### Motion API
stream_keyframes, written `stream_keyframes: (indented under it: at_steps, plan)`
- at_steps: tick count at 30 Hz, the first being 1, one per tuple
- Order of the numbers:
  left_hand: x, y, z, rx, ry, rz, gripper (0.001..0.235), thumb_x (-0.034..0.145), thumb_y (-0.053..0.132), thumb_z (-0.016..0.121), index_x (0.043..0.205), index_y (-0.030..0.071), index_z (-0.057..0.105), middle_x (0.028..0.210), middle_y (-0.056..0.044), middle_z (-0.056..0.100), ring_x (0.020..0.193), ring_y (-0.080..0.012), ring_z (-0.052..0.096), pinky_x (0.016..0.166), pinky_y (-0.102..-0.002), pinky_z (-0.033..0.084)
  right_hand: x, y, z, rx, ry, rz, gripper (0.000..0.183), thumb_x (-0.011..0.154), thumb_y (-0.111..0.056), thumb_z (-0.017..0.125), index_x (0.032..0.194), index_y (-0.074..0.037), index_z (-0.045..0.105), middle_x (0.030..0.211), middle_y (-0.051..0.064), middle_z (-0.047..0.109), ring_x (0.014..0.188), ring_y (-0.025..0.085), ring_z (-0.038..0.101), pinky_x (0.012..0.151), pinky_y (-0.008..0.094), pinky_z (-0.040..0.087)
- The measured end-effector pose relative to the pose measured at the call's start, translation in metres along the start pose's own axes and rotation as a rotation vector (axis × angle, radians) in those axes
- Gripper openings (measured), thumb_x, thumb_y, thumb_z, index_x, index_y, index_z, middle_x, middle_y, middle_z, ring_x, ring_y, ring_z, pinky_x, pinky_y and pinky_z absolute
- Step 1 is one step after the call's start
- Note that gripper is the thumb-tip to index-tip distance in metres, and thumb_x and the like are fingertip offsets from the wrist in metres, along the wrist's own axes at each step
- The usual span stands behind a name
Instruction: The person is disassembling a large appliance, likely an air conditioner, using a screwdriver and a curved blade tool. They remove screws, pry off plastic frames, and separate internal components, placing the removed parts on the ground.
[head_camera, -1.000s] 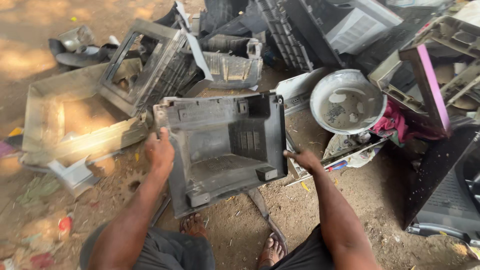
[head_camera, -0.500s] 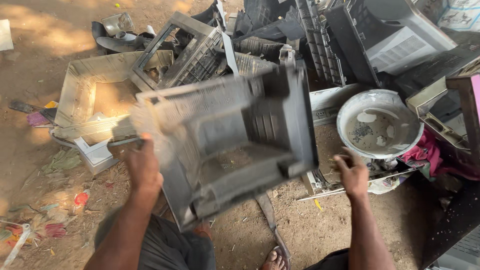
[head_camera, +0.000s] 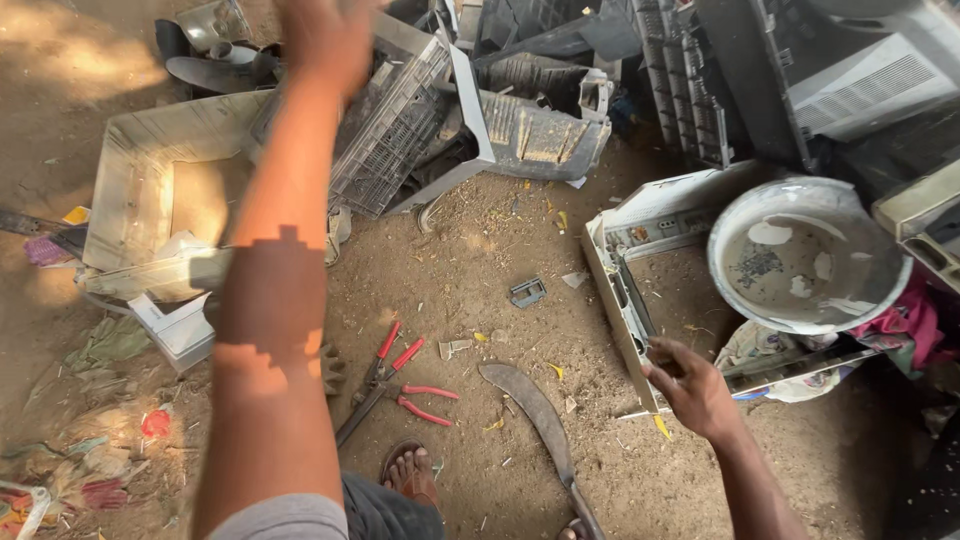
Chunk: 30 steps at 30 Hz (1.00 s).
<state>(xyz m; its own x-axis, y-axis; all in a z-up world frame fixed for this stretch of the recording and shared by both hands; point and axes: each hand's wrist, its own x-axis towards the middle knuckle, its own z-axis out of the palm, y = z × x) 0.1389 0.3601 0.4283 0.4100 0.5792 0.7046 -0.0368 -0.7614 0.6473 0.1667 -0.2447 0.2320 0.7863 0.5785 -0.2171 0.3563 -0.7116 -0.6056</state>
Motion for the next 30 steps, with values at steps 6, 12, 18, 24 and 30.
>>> stream_keyframes:
  at_steps: [6, 12, 18, 24, 30]
  plan:
    - [-0.177, -0.209, 0.013, 0.455, -0.368, -0.485, 0.063, 0.087, 0.032, 0.081, 0.137, 0.002, 0.057, 0.144, -0.022, 0.051, 0.135, -0.0417, 0.046, 0.110, -0.054, 0.039, -0.016, 0.030, 0.030, -0.117, -0.217, 0.076, 0.057, 0.090, -0.043, 0.067, 0.142, -0.021, 0.062, 0.129, 0.007, 0.074, 0.092, 0.023, 0.082, 0.080, 0.040, 0.070]
    - [-0.153, -0.306, 0.030, 0.648, -0.541, -0.603, 0.112, 0.076, 0.046, 0.091, 0.159, 0.008, 0.026, 0.165, -0.021, 0.026, 0.152, -0.0411, 0.022, 0.121, -0.055, 0.026, -0.047, 0.069, 0.050, -0.264, -0.236, 0.101, 0.062, 0.086, -0.049, 0.069, 0.142, -0.022, 0.061, 0.126, 0.007, 0.074, 0.103, 0.020, 0.080, 0.093, 0.044, 0.065]
    - [-0.146, -0.324, 0.039, 0.691, -0.685, -0.721, 0.135, 0.066, 0.057, 0.093, 0.165, 0.010, 0.013, 0.165, -0.022, 0.024, 0.151, -0.0408, 0.024, 0.119, -0.061, 0.021, -0.074, 0.066, 0.068, -0.252, -0.354, 0.245, 0.063, 0.085, -0.053, 0.061, 0.143, -0.028, 0.061, 0.140, 0.005, 0.065, 0.108, 0.021, 0.078, 0.094, 0.047, 0.066]
    - [-0.153, -0.281, 0.013, 0.838, -0.762, -0.549, 0.130, 0.063, 0.061, 0.094, 0.156, -0.003, 0.030, 0.142, -0.029, 0.048, 0.131, -0.0432, 0.047, 0.114, -0.056, 0.034, -0.067, 0.047, 0.068, -0.272, -0.397, 0.186, 0.063, 0.087, -0.057, 0.058, 0.144, -0.029, 0.061, 0.137, 0.004, 0.066, 0.112, 0.022, 0.075, 0.098, 0.049, 0.062]
    - [-0.205, -0.212, -0.014, 0.930, -0.680, -0.251, 0.115, 0.065, 0.058, 0.091, 0.147, -0.006, 0.042, 0.128, -0.028, 0.056, 0.121, -0.0399, 0.053, 0.109, -0.057, 0.034, -0.054, 0.011, 0.050, -0.292, -0.425, 0.148, 0.065, 0.090, -0.054, 0.057, 0.150, -0.028, 0.052, 0.144, 0.005, 0.058, 0.109, 0.024, 0.077, 0.099, 0.047, 0.063]
